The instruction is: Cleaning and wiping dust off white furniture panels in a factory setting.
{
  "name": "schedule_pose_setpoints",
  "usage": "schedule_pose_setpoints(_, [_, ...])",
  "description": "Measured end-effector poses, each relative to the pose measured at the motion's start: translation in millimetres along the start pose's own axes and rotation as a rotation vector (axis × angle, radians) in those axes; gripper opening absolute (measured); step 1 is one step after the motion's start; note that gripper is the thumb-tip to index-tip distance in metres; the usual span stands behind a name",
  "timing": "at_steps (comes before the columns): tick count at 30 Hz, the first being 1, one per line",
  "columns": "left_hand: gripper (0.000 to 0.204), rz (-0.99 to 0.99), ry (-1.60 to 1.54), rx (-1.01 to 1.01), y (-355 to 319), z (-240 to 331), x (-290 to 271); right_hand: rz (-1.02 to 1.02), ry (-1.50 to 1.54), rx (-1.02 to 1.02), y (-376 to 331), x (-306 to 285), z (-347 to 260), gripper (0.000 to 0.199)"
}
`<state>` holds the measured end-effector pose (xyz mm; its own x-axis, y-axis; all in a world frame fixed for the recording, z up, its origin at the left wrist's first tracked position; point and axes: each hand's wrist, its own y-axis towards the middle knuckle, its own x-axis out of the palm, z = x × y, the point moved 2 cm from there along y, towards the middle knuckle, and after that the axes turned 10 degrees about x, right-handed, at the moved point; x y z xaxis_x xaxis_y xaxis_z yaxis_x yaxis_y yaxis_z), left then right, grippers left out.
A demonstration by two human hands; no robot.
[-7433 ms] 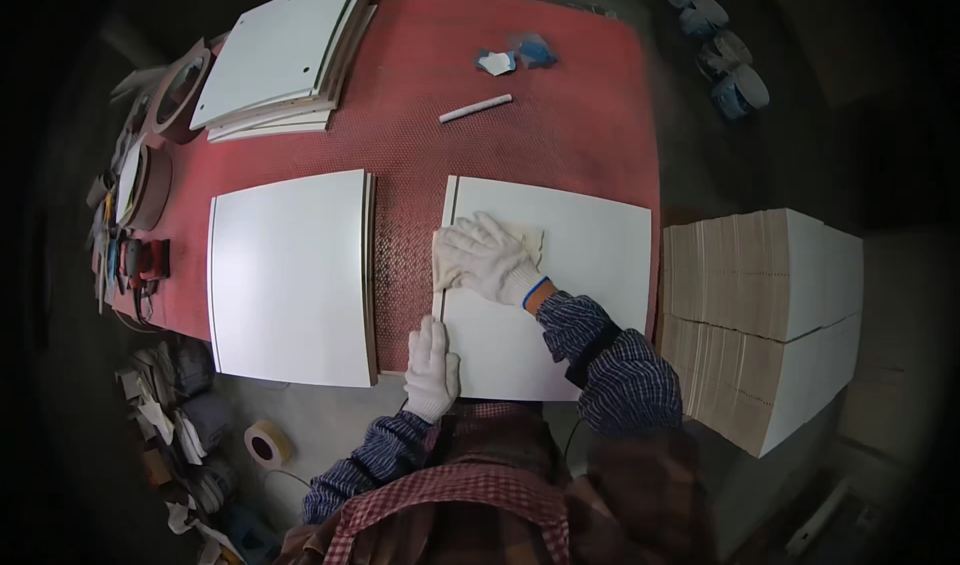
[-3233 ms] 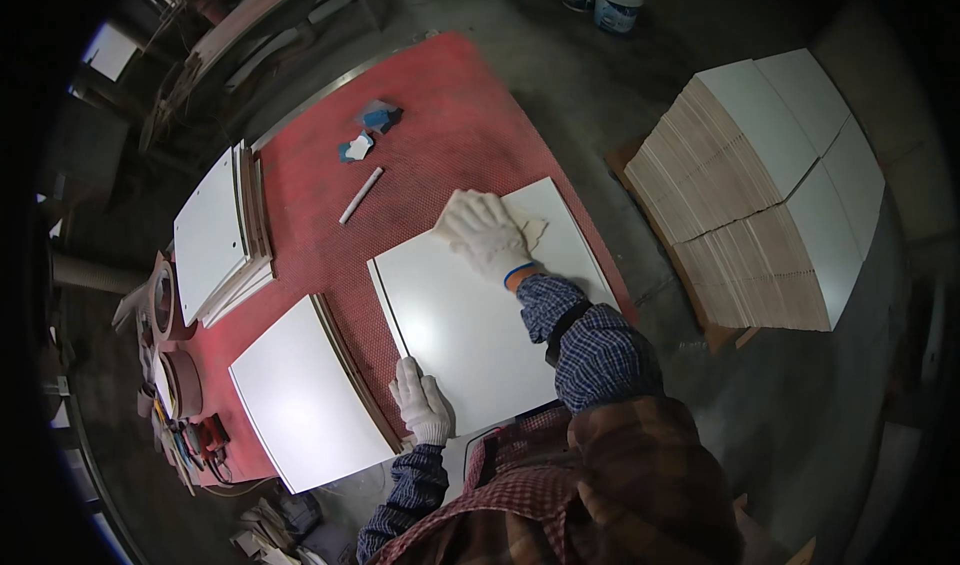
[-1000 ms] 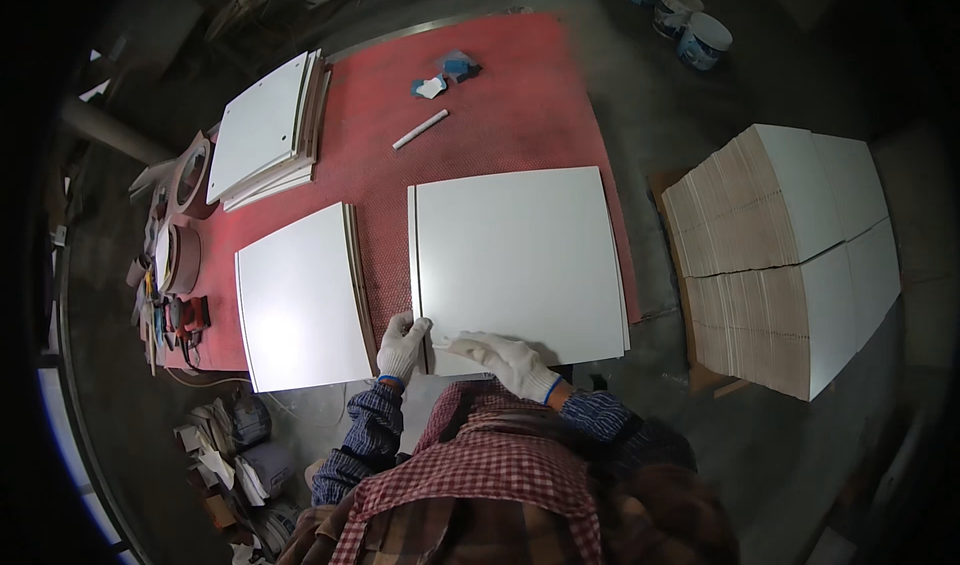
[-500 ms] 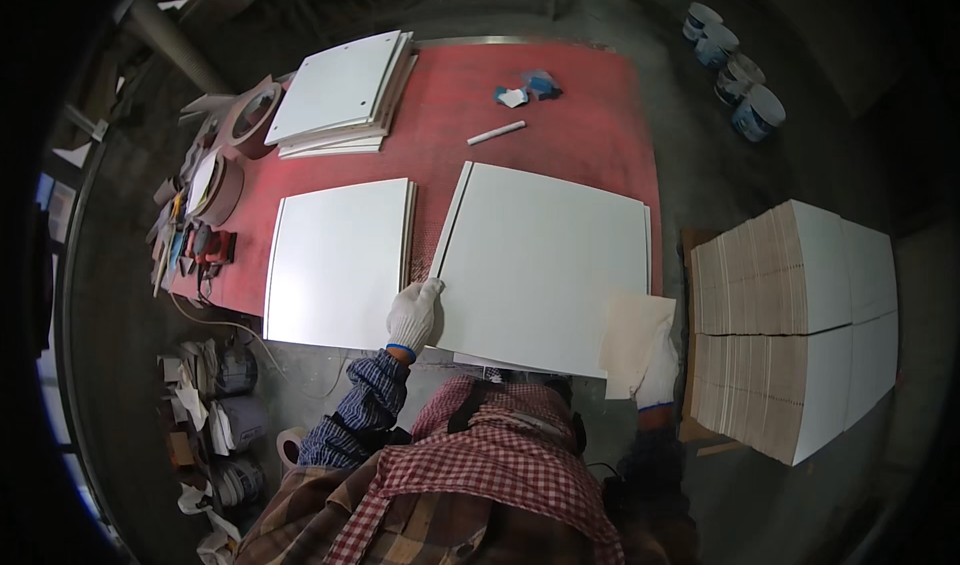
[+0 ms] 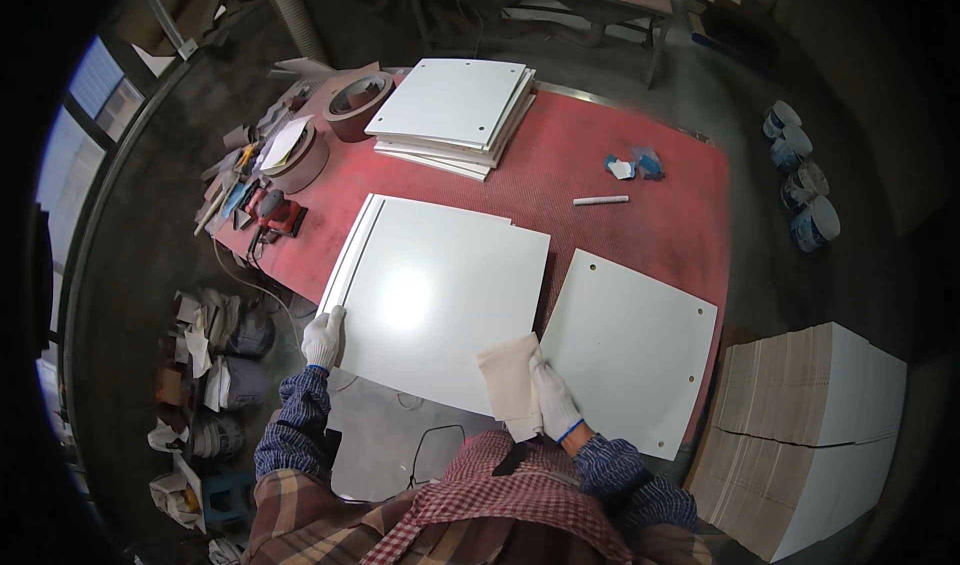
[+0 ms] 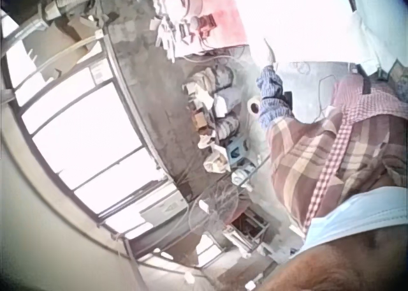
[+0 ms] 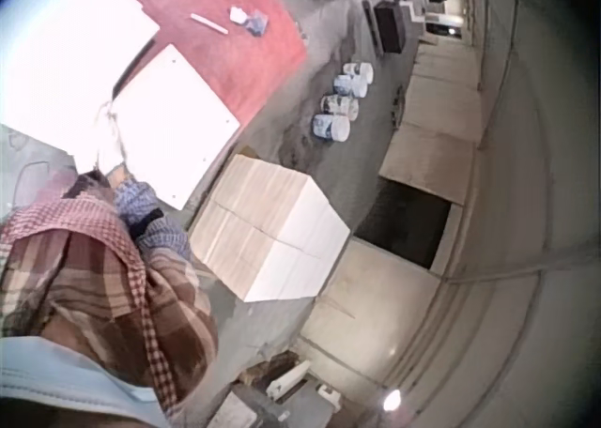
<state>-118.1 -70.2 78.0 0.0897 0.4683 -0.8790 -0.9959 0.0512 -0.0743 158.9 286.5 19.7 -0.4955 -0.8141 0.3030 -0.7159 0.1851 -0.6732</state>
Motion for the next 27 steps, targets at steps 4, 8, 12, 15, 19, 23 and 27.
schedule_pose_setpoints(4, [0.063, 0.062, 0.013, -0.006, 37.3, -47.3, -9.8, -0.144, 0.103, 0.176, 27.8, 55.0, -11.6, 0.058])
schedule_pose_setpoints(8, [0.063, 0.042, 0.046, -0.018, 63.4, -61.2, -1.6, -0.144, 0.144, 0.150, 39.5, 80.7, -22.8, 0.056])
schedule_pose_setpoints(12, [0.063, 0.043, 0.038, -0.010, 79.9, -64.3, 15.3, -0.064, 0.060, 0.190, 45.6, 79.4, -30.3, 0.056])
schedule_pose_setpoints(15, [0.062, 0.029, -0.006, -0.018, 87.0, -79.8, 18.8, -0.050, -0.200, 0.055, 39.7, 65.3, -43.6, 0.062])
schedule_pose_setpoints(19, [0.050, 0.080, 0.032, 0.046, 88.1, -92.9, 18.4, -0.014, -0.184, -0.047, 30.0, 10.3, -61.6, 0.062])
schedule_pose_setpoints(23, [0.037, 0.510, 0.087, 0.281, 71.3, -90.9, -11.0, 0.327, -0.163, -0.284, -22.5, -68.9, -94.9, 0.057])
schedule_pose_setpoints(27, [0.021, 0.392, -0.206, 0.714, -19.5, 40.8, 4.2, 0.666, -0.663, -0.441, -59.5, -131.0, -89.4, 0.044])
